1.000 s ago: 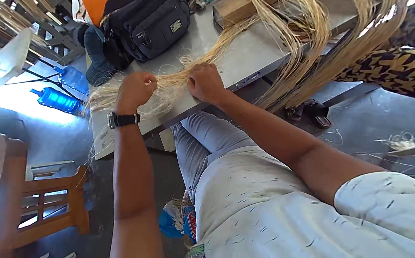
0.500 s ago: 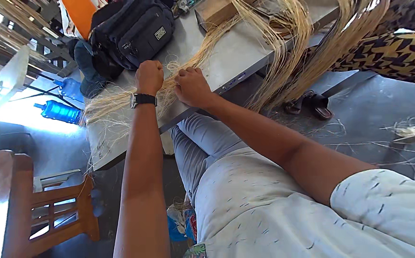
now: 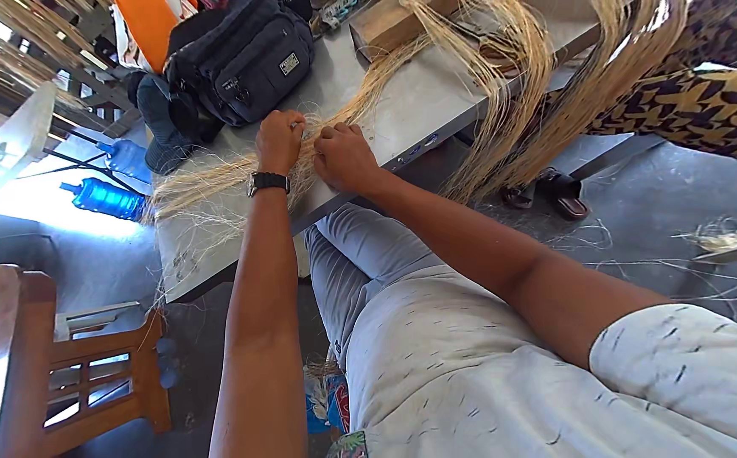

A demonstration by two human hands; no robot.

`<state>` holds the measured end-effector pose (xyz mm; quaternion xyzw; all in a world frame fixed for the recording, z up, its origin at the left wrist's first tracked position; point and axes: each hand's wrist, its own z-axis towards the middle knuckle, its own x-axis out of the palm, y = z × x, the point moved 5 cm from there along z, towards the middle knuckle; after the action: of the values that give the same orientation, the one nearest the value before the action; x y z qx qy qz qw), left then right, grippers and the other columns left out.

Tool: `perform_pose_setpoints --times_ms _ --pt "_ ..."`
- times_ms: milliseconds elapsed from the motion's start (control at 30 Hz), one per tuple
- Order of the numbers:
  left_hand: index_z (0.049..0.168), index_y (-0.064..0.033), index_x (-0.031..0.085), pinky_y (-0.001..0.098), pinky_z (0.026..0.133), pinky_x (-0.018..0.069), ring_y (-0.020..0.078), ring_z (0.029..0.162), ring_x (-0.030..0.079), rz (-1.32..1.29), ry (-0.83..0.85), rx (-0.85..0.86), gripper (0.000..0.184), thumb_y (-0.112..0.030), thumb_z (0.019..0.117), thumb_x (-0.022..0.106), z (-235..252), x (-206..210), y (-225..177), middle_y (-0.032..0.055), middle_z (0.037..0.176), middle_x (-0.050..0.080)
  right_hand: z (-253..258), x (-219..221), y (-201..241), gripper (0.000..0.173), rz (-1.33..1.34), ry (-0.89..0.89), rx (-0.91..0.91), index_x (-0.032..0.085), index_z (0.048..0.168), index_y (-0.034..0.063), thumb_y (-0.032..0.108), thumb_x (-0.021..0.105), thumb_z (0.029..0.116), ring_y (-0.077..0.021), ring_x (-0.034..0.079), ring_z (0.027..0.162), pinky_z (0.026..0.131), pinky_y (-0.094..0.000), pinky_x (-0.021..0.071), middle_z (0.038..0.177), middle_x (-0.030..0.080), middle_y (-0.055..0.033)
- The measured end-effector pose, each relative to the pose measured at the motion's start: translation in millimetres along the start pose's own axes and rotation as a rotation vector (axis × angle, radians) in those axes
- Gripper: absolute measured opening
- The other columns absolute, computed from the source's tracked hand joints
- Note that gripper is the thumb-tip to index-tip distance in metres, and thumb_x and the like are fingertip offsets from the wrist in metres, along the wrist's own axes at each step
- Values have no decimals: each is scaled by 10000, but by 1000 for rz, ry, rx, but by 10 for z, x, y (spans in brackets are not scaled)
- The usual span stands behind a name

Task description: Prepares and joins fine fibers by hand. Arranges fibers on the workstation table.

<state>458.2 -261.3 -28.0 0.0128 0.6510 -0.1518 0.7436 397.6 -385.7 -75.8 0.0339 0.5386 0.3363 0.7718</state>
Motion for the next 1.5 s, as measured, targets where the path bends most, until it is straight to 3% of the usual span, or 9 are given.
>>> perform_pose_setpoints --times_ms 200,433,633,833,1000,1167,1267,1400,1500 --pt "1151 -66 721 551 955 518 326 1064 668 -41 -14 51 247 -214 1030 566 -63 -138 65 172 1103 695 -8 -56 -16 353 55 -31 54 680 1240 79 257 578 953 -343 643 1112 960 -543 466 1128 714 -137" --pt "1066 -15 689 399 797 535 169 838 642 -411 3 175 254 -226 1030 552 -292 -483 162 108 946 680 7 -88 -57 313 150 -48 94 687 1174 33 247 601 963 -356 650 1115 997 -564 458 1112 711 -166" --pt "1068 -64 689 386 925 559 151 1083 661 -710 84 186 243 -213 994 512 -551 -707 290 65 1205 690 6 -62 -101 276 188 -57 54 737 1104 66 245 583 962 -341 644 1109 977 -567 461 1112 711 -148" --pt "1076 -59 692 353 873 582 119 981 682 -728 -66 141 214 -228 1035 567 -783 -911 387 55 1119 708 -211 -514 -144 226 422 -158 -17 733 1092 8 123 571 984 -289 675 1118 979 -481 542 1159 707 -172" --pt "1095 -68 687 347 846 591 117 954 685 -768 -131 136 189 -221 1038 593 -910 -967 405 36 1066 706 -356 -1203 -98 318 191 38 141 717 1191 40 269 560 1036 -391 680 1086 924 -650 511 1145 716 -201" --pt "1096 -53 704 349 866 594 117 963 685 -732 -152 251 207 -223 1032 605 -971 -1026 208 48 1063 706 -104 -1507 256 331 210 -132 -63 684 1304 90 217 619 1005 -269 693 939 817 -457 581 1274 665 -145" --pt "1088 -59 716 310 862 574 88 929 675 -662 -169 327 209 -226 1036 601 -1006 -1065 118 26 1012 710 114 -1339 462 459 329 -4 -222 603 1431 121 246 669 994 -212 675 852 748 -404 585 1359 615 -126" --pt "1091 -99 732 314 881 572 88 1024 674 -502 -163 299 237 -296 1035 613 -1064 -1068 125 28 1103 707 228 -1269 591 181 286 129 -305 734 1036 69 191 599 1026 -182 665 762 744 -415 557 881 703 -70" --pt "1087 -93 740 384 878 559 158 1060 664 -437 -147 306 239 -293 1019 629 -1084 -947 150 76 1147 698 146 -1637 605 213 191 88 -382 733 984 92 210 566 1042 -178 646 789 775 -439 527 851 688 -53"
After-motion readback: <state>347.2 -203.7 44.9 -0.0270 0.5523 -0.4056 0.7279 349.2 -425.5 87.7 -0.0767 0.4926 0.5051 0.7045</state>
